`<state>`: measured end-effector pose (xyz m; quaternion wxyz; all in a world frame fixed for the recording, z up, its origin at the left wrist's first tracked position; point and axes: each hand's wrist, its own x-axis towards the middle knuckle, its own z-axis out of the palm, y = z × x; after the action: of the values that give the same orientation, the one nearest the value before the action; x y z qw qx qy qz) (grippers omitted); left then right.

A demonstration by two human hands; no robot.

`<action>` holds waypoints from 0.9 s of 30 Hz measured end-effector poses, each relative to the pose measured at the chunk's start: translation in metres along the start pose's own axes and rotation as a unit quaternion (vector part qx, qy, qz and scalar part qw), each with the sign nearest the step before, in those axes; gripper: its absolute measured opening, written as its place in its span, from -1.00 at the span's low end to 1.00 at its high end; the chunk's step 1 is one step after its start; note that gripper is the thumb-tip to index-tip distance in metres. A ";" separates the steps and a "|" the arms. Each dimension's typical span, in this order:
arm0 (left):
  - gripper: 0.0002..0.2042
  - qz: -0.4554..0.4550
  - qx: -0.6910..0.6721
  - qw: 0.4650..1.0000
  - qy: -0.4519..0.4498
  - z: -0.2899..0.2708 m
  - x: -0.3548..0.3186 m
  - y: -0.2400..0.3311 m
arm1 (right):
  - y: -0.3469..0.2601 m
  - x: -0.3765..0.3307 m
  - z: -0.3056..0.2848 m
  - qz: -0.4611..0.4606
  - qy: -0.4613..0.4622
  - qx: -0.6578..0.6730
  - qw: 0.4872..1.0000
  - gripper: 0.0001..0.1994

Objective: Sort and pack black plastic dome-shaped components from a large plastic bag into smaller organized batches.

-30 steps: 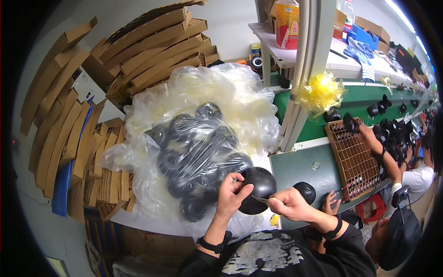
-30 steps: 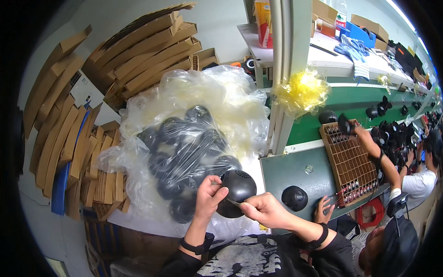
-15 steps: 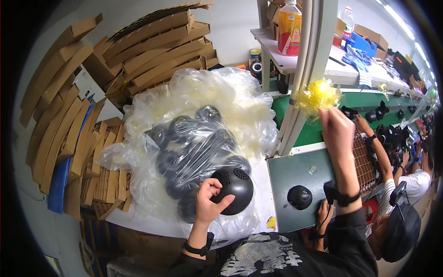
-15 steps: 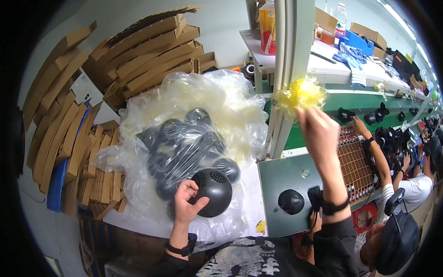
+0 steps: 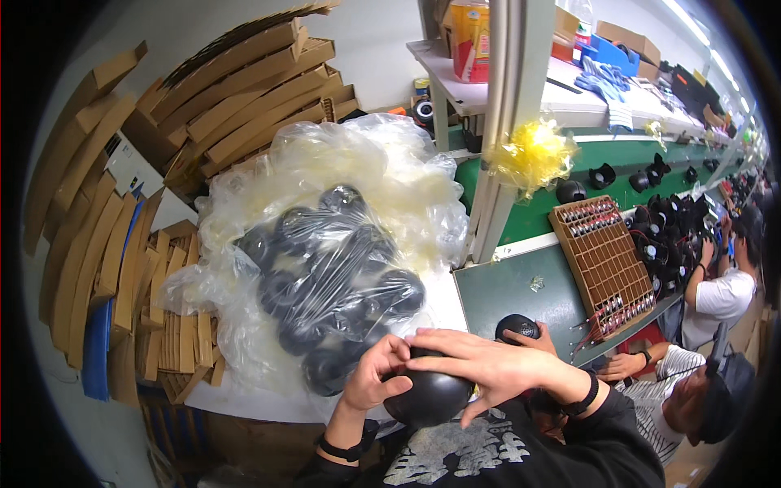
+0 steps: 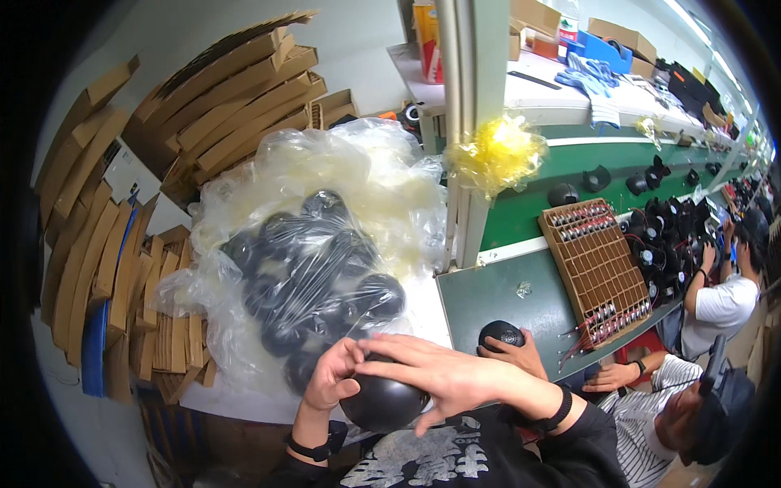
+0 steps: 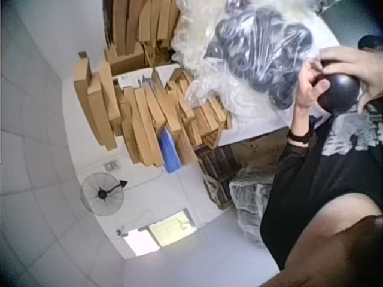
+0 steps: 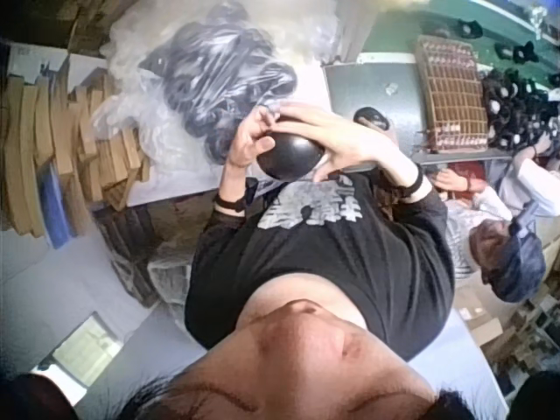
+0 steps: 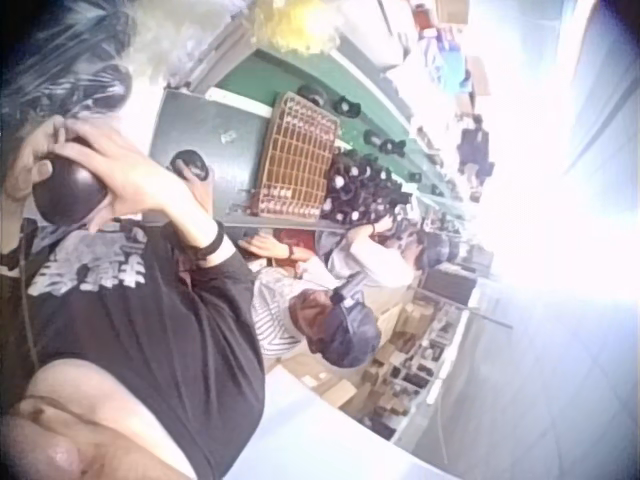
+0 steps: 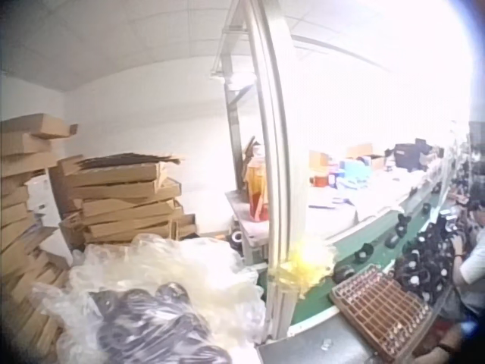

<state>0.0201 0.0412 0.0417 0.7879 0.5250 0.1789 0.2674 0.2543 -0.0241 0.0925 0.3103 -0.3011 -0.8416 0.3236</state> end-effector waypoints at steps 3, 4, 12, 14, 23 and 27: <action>-0.48 -0.035 -0.058 0.998 -0.008 0.003 0.004 -0.007 | 0.011 -0.009 0.006 0.017 0.012 0.033 0.999 -0.04; -0.48 -0.048 -0.053 0.997 -0.001 0.000 0.003 -0.009 | 0.017 -0.015 0.004 0.034 0.044 0.094 0.994 -0.08; -0.61 -0.020 -0.088 0.996 -0.003 0.021 0.009 -0.046 | 0.062 -0.046 0.011 0.087 0.608 0.646 0.454 -0.40; -0.61 -0.055 -0.013 0.998 0.007 0.028 0.005 -0.057 | 0.082 -0.065 -0.003 0.061 0.649 0.604 0.458 -0.41; -0.59 0.039 -0.325 0.945 -0.028 -0.006 0.008 -0.052 | 0.214 -0.211 0.077 0.497 0.539 0.207 0.648 -0.37; -0.66 -0.044 0.067 0.992 0.093 -0.001 0.004 -0.054 | 0.190 -0.186 0.078 0.291 0.498 0.667 0.472 -0.55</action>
<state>0.0352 0.0280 -0.0083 0.7419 0.5413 0.2913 0.2676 0.3726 -0.0677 -0.1544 0.6719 -0.3416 0.0602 0.6544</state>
